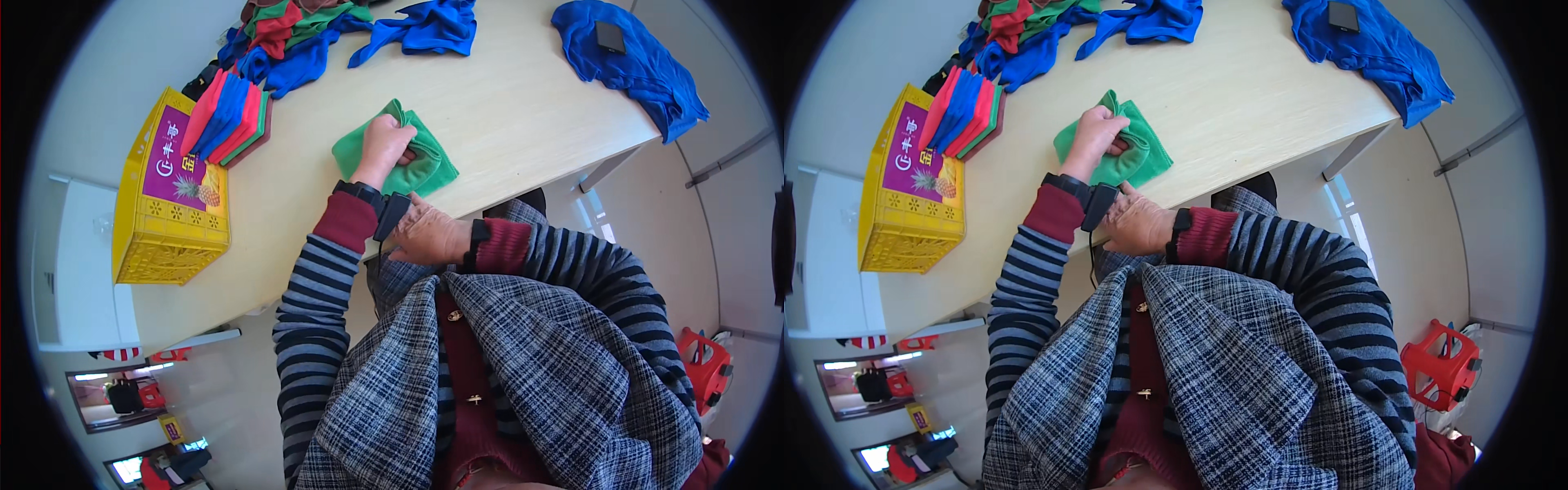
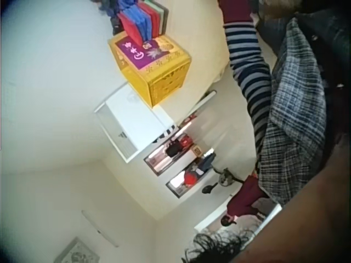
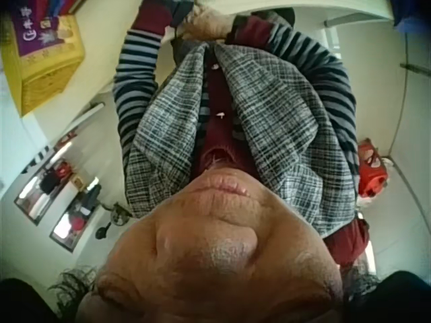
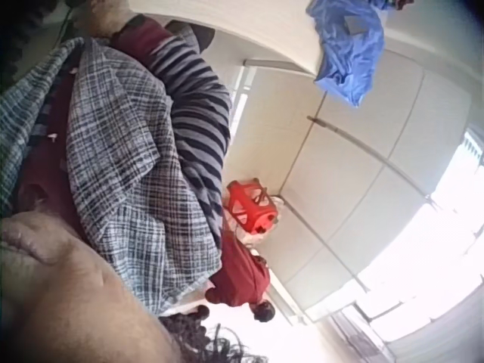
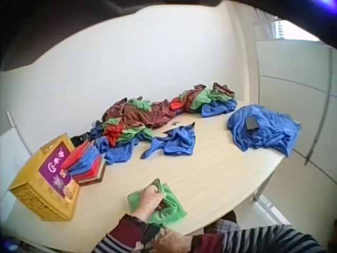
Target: Fold multiple pieces of colorful cloth on a table.
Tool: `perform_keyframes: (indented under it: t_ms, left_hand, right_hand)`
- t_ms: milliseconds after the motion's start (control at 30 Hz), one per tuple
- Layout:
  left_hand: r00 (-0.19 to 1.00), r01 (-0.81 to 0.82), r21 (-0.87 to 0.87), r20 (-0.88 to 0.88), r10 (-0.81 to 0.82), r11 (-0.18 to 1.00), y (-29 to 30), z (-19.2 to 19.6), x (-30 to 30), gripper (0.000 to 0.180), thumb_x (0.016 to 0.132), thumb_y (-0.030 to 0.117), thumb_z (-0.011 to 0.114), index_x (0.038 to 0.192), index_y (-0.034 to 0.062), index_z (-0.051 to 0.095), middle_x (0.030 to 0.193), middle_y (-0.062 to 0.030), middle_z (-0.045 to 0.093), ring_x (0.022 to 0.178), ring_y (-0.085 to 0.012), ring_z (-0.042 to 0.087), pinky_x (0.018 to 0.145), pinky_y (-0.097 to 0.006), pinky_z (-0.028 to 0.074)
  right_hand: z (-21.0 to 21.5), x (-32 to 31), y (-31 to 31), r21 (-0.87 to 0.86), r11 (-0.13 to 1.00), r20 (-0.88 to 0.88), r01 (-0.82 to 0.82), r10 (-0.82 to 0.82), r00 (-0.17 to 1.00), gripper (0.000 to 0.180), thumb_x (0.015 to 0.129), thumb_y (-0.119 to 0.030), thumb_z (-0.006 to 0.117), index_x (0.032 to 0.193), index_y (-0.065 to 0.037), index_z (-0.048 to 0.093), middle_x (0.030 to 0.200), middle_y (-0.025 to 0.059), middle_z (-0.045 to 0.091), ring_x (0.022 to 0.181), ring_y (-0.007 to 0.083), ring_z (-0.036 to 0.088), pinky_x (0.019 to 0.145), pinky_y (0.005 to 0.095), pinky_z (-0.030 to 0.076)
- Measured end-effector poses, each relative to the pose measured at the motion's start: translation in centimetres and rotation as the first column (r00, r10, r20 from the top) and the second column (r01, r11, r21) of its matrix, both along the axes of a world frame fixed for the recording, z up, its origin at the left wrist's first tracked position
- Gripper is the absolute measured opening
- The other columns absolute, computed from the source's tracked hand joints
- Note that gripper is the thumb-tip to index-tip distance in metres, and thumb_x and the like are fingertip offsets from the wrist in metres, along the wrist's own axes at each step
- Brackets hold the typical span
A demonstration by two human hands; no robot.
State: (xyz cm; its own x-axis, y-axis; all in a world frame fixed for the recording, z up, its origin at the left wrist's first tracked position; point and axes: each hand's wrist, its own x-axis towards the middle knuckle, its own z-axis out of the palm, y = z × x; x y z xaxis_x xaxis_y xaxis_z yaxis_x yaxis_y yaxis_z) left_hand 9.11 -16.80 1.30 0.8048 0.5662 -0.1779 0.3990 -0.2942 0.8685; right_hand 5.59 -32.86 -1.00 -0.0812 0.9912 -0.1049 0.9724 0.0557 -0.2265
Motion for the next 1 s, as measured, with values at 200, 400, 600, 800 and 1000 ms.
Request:
perform_keyframes:
  t_ms: [200,400,600,800,1000]
  left_hand:
    - [0.998,0.025,0.020,-0.055,-0.024,0.999,-1.1,-0.3,0.2,0.023,0.091,0.020,0.069,0.090,-0.0011,0.059,0.073,-0.0073,0.064,0.058,-0.0179,0.066,0.050,-0.030,0.055]
    - [0.985,0.064,-0.029,0.163,-0.059,0.997,0.6,0.2,-5.0,0.022,0.097,0.021,0.064,0.097,-0.0002,0.059,0.080,-0.0081,0.065,0.063,-0.0161,0.065,0.057,-0.029,0.054]
    - [0.967,0.080,0.783,0.088,-0.237,0.617,0.9,-2.3,-11.1,0.040,0.100,0.027,0.058,0.128,-0.0017,0.056,0.130,-0.0208,0.059,0.123,-0.0375,0.055,0.105,-0.046,0.044]
    - [0.970,0.171,0.810,-0.040,-0.238,0.561,0.8,-4.8,-12.0,0.055,0.099,0.034,0.056,0.143,0.0017,0.046,0.153,-0.0205,0.038,0.145,-0.0363,0.031,0.119,-0.050,0.024]
    - [0.949,0.305,0.759,-0.194,-0.247,0.575,0.9,-4.3,-12.2,0.068,0.095,0.039,0.059,0.151,0.0059,0.038,0.160,-0.0148,0.029,0.149,-0.0357,0.024,0.118,-0.059,0.020]
  right_hand:
    - [-0.6,0.6,-0.3,-0.143,0.989,-0.030,-0.029,0.025,0.999,0.056,0.085,-0.051,0.065,0.111,-0.002,0.070,0.118,0.0150,0.067,0.127,0.0289,0.049,0.114,0.0524,0.030]
    - [-2.9,0.8,-1.0,0.396,0.918,-0.083,0.030,0.004,0.997,0.067,0.081,-0.046,0.070,0.127,0.001,0.060,0.128,0.0160,0.061,0.130,0.0312,0.047,0.116,0.0513,0.029]
    - [-2.9,1.0,-1.1,0.392,0.920,-0.066,0.017,0.010,0.998,0.078,0.079,-0.042,0.070,0.140,0.001,0.049,0.147,0.0172,0.046,0.138,0.0320,0.041,0.121,0.0512,0.018]
    - [5.4,3.6,-1.6,-0.158,0.982,-0.384,-0.104,0.036,0.923,0.070,0.085,-0.040,0.067,0.140,-0.001,0.050,0.142,0.0201,0.051,0.133,0.0365,0.046,0.114,0.0503,0.031]
    - [5.1,4.5,2.6,0.110,0.965,-0.518,0.239,-0.150,0.842,0.059,0.095,-0.040,0.057,0.141,-0.003,0.050,0.141,0.0205,0.051,0.132,0.0407,0.046,0.112,0.0490,0.034]
